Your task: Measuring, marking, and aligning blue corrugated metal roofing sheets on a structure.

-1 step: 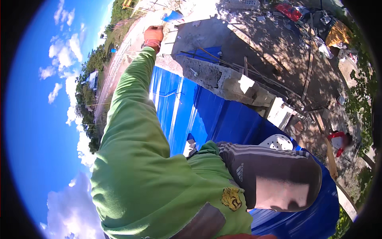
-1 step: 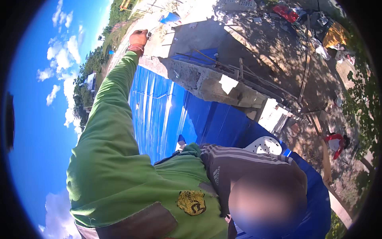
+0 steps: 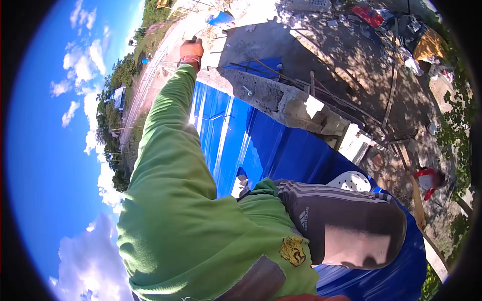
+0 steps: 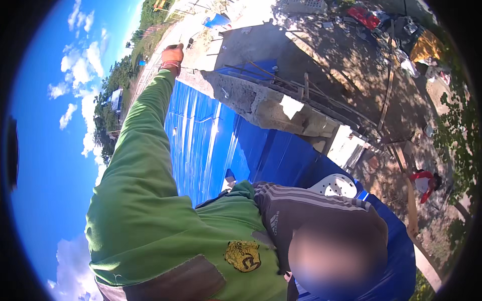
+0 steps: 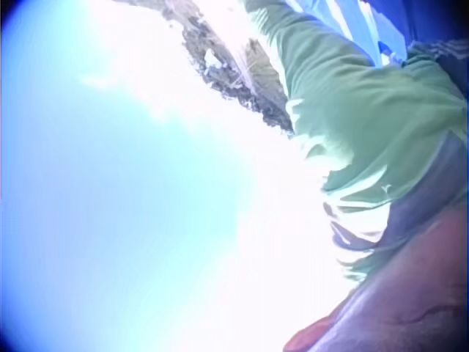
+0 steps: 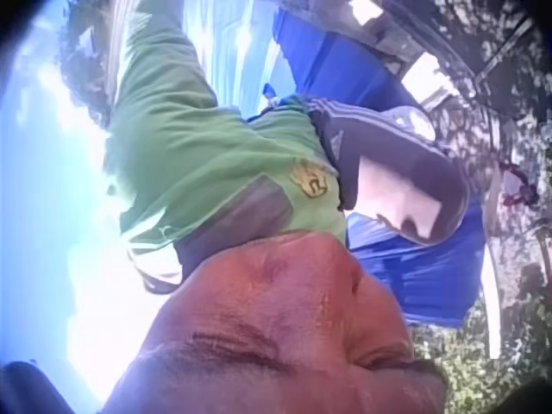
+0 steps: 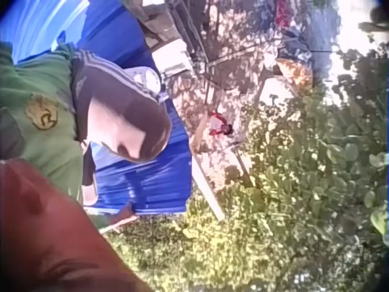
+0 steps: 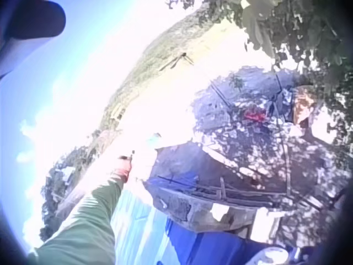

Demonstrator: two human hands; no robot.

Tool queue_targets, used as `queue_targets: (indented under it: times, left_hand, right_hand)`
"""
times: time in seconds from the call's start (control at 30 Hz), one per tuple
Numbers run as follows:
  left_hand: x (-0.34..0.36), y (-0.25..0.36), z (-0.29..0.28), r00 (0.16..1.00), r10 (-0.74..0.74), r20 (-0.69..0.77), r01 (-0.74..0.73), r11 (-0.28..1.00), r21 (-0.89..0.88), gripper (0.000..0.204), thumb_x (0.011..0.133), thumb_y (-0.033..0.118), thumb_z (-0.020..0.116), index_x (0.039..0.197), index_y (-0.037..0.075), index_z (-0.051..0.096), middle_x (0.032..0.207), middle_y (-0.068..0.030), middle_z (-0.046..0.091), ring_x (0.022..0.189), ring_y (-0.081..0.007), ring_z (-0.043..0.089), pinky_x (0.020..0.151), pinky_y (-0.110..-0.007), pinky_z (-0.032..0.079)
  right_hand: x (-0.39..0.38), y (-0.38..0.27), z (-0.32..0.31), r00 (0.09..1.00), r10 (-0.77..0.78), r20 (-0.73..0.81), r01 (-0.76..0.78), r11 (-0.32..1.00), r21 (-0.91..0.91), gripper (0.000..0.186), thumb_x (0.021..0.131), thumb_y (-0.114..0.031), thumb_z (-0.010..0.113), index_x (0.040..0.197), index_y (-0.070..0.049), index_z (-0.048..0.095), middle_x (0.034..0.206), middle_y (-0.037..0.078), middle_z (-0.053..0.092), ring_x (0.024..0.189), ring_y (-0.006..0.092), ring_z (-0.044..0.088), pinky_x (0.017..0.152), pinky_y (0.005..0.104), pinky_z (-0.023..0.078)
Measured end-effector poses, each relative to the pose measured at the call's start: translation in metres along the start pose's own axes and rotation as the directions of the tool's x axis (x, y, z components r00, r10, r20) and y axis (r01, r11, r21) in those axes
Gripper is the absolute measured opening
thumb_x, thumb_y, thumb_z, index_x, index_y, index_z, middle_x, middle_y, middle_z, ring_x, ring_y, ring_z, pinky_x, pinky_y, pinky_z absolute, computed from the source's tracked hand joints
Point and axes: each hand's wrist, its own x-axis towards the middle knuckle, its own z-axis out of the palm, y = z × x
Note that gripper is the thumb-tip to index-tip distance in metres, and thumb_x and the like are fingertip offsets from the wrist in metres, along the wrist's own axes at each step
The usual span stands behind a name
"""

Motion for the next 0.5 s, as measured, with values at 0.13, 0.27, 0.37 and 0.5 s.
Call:
queue_targets:
  times: [0.13,0.27,0.37,0.5]
  left_hand:
    - [-0.037,-0.108,-0.014,0.957,-0.203,0.207,0.145,0.953,0.267,0.046,0.075,0.038,0.057,0.098,0.000,0.065,0.100,-0.0227,0.063,0.099,-0.0339,0.059,0.089,-0.038,0.044]
    - [-0.094,-0.131,0.000,0.869,-0.454,0.196,0.357,0.851,0.385,0.046,0.076,0.037,0.057,0.106,0.002,0.063,0.108,-0.0219,0.060,0.103,-0.0344,0.058,0.090,-0.039,0.045]
    - [-0.117,-0.101,0.025,0.868,-0.438,0.232,0.404,0.897,0.181,0.041,0.074,0.033,0.058,0.102,0.003,0.064,0.105,-0.0224,0.062,0.101,-0.0338,0.059,0.089,-0.037,0.045]
    - [-0.035,-0.037,0.036,0.982,-0.151,-0.110,0.127,0.972,-0.199,0.030,0.071,0.021,0.064,0.093,0.002,0.064,0.089,-0.0241,0.064,0.085,-0.0350,0.063,0.077,-0.038,0.048]
  right_hand:
    - [0.019,-0.005,0.005,0.998,-0.028,0.057,0.030,0.999,-0.027,0.024,0.072,-0.018,0.064,0.090,-0.002,0.060,0.082,0.011,0.063,0.071,0.0225,0.060,0.065,0.0391,0.048]
    - [0.042,-0.016,0.028,0.996,-0.063,0.059,0.064,0.998,-0.027,0.022,0.072,-0.018,0.063,0.087,-0.002,0.060,0.078,0.010,0.063,0.068,0.0217,0.059,0.063,0.0393,0.048]
    - [0.043,-0.014,0.034,0.999,-0.051,0.008,0.051,0.998,-0.023,0.021,0.072,-0.017,0.063,0.085,-0.002,0.061,0.076,0.010,0.063,0.065,0.0211,0.059,0.062,0.0394,0.048]
    - [-0.045,0.035,-0.007,0.954,0.139,-0.265,-0.137,0.990,0.029,0.019,0.072,-0.017,0.062,0.082,-0.001,0.061,0.072,0.009,0.063,0.061,0.0203,0.059,0.060,0.0396,0.048]
